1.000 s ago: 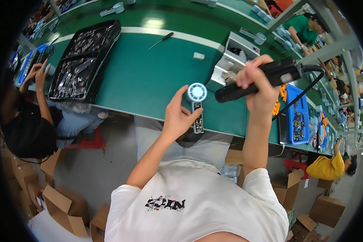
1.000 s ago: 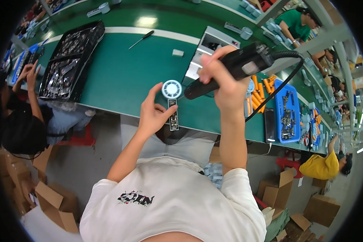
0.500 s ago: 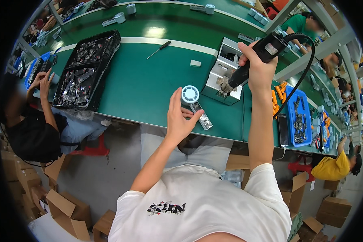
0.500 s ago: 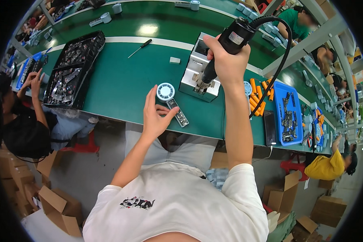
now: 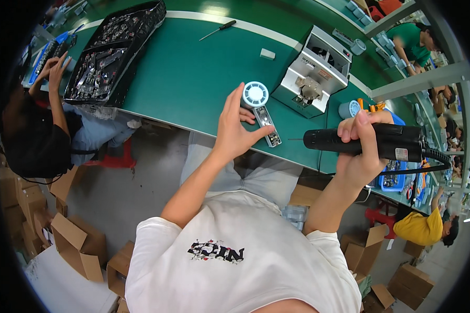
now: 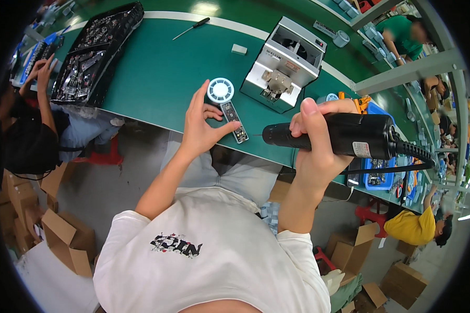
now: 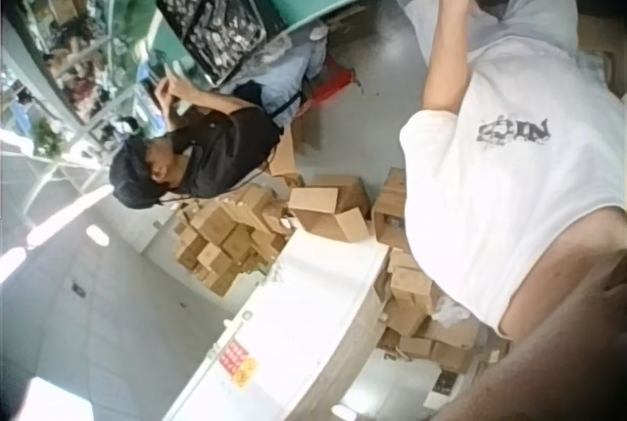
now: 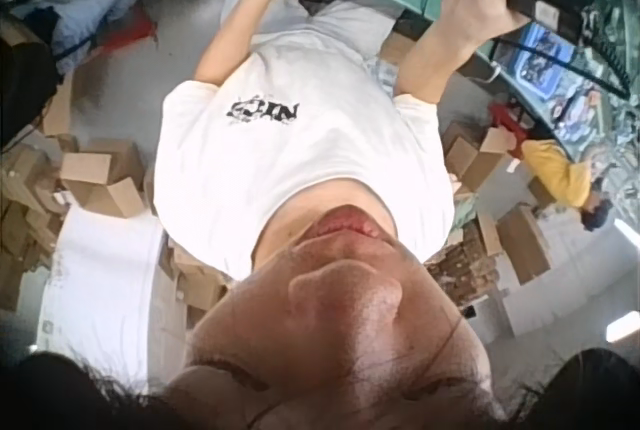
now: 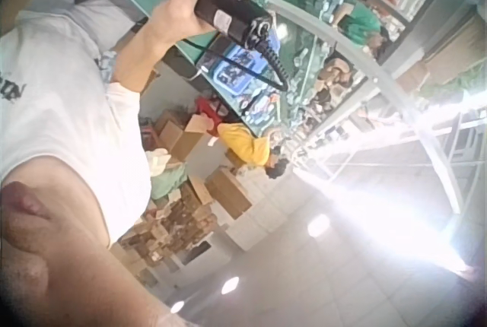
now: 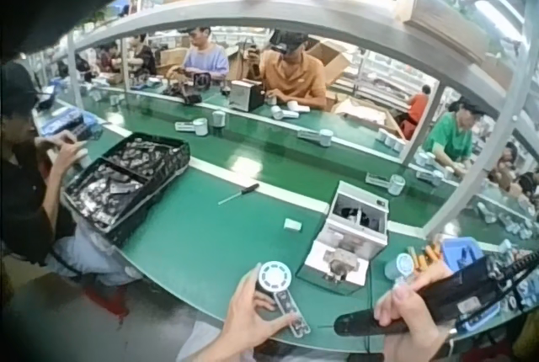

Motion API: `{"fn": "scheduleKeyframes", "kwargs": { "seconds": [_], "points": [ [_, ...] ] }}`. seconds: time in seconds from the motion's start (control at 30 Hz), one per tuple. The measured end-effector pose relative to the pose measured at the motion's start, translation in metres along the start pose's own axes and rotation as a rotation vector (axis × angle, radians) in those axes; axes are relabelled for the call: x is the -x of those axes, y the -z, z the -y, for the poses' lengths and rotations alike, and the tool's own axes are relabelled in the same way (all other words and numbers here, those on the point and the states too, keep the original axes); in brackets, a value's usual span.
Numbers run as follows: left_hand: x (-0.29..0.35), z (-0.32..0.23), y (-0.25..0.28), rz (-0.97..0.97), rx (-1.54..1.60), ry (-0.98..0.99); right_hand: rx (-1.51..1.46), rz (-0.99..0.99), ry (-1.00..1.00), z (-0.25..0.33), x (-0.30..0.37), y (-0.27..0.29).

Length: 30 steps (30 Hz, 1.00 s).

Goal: Soldering or desoldering components on a circuit board using a handheld hot air rework tool.

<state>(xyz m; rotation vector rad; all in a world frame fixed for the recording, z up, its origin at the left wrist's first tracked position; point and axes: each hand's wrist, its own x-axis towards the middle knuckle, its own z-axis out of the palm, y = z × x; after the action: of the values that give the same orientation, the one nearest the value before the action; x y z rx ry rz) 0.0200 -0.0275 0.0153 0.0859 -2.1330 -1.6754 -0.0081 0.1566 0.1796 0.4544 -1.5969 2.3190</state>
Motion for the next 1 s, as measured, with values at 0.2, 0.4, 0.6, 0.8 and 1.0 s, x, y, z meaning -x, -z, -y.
{"fn": "scheduleKeyframes", "kwargs": {
  "seconds": [0.2,0.4,0.6,0.8,1.0],
  "points": [
    [-0.002,0.003,-0.005,0.003,0.008,-0.002,0.066,-0.040,0.021,-0.009,0.004,-0.005],
    [0.001,0.001,-0.002,0.012,-0.013,0.003,0.118,-0.105,0.231,-0.019,-0.082,-0.007],
    [0.001,0.001,-0.001,0.024,-0.015,-0.019,0.317,-0.089,0.127,-0.042,-0.103,-0.027],
    [0.001,0.005,0.000,0.013,0.015,-0.040,0.309,-0.080,0.029,-0.027,-0.063,-0.030],
    [-0.003,0.003,0.001,0.040,0.091,0.005,0.195,-0.095,0.062,-0.005,0.001,-0.026]
  ]
}}
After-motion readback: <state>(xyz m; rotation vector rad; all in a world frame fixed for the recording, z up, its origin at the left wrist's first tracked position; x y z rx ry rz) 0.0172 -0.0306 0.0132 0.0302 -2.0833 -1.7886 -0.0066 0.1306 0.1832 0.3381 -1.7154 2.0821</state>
